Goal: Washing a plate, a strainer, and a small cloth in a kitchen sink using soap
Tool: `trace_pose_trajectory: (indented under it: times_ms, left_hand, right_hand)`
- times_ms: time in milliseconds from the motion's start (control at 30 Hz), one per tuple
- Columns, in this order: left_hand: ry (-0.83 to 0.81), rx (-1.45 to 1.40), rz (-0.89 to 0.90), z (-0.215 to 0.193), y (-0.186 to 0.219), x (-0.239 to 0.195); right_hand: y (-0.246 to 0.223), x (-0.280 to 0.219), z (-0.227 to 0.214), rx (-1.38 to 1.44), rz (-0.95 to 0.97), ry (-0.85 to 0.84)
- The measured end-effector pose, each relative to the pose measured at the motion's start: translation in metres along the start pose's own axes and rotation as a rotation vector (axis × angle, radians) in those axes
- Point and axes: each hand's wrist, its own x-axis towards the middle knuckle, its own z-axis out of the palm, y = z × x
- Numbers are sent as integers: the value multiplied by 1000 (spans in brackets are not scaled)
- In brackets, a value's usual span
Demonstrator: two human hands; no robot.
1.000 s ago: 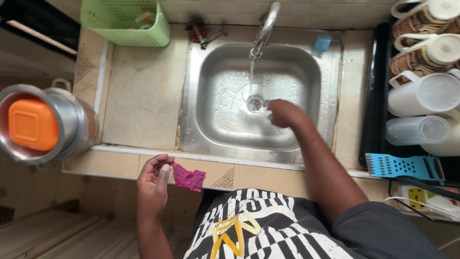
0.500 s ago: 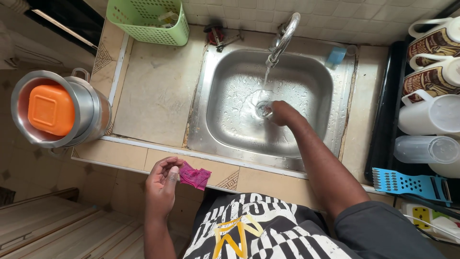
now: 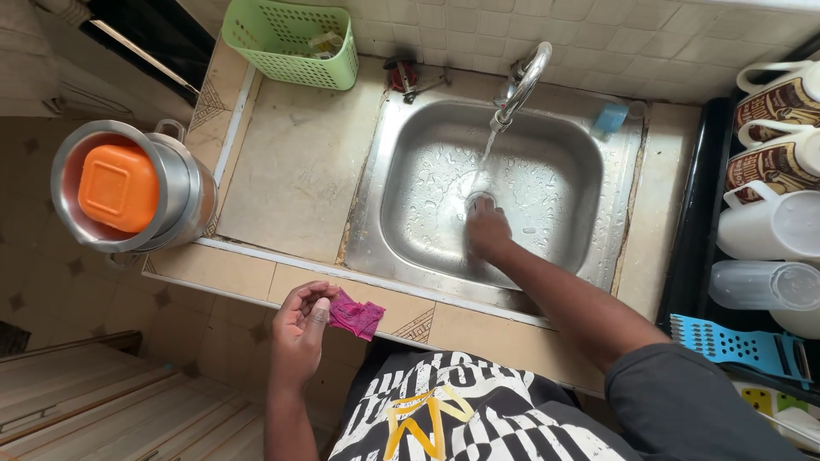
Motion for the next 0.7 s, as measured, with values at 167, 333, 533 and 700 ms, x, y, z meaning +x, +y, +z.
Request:
trace_pose_trajectory:
  times_ms: [167,333,533,700]
  left_hand:
    - [-8,-5,35,-1,4,-3]
    - [27,-5,-5,-3,3,-7]
    - [15,-12,2,-1,6,-10]
    - [15,-7,-23,1,6,-9]
  right_hand:
    - [1,-1,26,-8,-57,192]
    - [-10,-2,8,89,25,80]
    - [-1,9,7,157,70,47]
    - [17,22,21,297,46,125]
